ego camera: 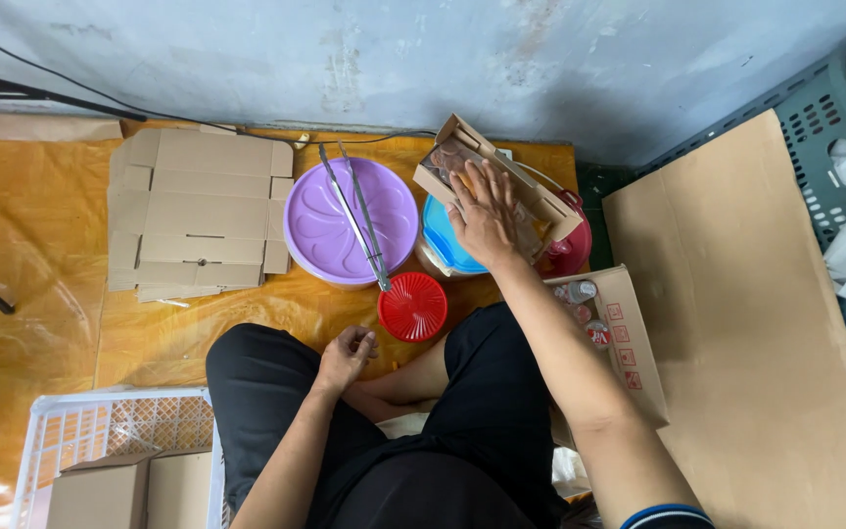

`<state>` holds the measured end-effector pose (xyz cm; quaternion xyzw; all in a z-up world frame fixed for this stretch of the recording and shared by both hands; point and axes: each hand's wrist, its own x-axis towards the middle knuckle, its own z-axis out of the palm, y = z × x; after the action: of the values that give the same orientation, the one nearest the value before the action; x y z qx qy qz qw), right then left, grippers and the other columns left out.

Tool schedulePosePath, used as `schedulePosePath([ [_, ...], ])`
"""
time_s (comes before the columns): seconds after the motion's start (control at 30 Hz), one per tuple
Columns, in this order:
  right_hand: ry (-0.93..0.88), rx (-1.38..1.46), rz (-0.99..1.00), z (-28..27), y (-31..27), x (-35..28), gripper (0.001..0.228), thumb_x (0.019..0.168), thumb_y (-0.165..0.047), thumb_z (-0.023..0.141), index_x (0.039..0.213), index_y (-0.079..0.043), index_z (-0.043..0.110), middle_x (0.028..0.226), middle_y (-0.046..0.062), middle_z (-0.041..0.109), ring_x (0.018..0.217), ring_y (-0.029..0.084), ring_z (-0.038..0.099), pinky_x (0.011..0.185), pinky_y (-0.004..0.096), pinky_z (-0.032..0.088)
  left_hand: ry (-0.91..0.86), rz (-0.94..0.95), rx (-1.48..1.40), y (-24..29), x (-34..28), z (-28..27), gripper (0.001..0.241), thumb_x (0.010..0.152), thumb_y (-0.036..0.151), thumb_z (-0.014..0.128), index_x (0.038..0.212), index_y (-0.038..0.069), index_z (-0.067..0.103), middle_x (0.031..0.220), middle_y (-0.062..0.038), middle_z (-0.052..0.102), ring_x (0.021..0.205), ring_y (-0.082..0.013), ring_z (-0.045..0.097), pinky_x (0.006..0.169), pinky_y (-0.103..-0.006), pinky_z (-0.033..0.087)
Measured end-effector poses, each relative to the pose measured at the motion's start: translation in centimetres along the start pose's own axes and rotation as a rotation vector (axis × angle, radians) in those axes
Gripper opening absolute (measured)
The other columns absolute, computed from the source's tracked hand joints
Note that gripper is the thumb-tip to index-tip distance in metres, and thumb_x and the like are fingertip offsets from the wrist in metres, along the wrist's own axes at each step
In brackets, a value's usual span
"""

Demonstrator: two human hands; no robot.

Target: A person uses tongs to pack snacks into small bags and then folds a cardboard box to assemble a snack package.

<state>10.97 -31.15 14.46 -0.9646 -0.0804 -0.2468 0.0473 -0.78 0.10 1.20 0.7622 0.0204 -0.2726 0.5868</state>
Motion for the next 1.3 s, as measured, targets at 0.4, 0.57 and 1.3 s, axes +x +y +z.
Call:
schedulePosePath([
  [0.4, 0.535, 0.32, 0.78, -4.0, 1.8, -12.9, 0.04, 0.092, -0.022, 0.076, 0.124, -0.015, 0.052, 0.127, 0.009, 0.048, 0.125, 0.031, 0.051, 0.106, 0.046, 0.041, 0.256, 0.422, -0.09, 15.0, 2.3, -1.0, 0.02, 0.101, 0.021, 0.064, 0.09, 0.007, 0.075, 0.063, -0.013, 0.069, 0.058, -0.0187, 0.062, 0.055, -0.0321, 0.048],
  [0.57, 0.232, 0.813, 1.146, -6.3, 1.1, -11.4, 0.087, 0.097, -0.03, 0.073, 0.159, -0.004, 0.017, 0.147, 0.029, 0.04, 0.127, 0.043, 0.057, 0.103, 0.048, 0.054, 0.238, 0.459, 0.035, 21.1, 8.9, 0.8, 0.031, 0.098, 0.027, 0.068, 0.116, 0.002, 0.068, 0.104, -0.024, 0.069, 0.1, -0.0405, 0.069, 0.082, -0.0464, 0.058],
  [1.3, 0.119, 0.941, 1.267, -5.3, 7.0, -11.2, 0.062, 0.086, -0.027, 0.067, 0.146, -0.015, 0.057, 0.132, 0.023, 0.059, 0.11, 0.03, 0.065, 0.078, 0.029, 0.061, 0.284, 0.352, 0.392, 19.3, 15.8, 4.4, 0.045, 0.092, 0.04, 0.072, 0.127, 0.013, 0.062, 0.104, -0.008, 0.061, 0.098, -0.0277, 0.071, 0.087, -0.0427, 0.058],
])
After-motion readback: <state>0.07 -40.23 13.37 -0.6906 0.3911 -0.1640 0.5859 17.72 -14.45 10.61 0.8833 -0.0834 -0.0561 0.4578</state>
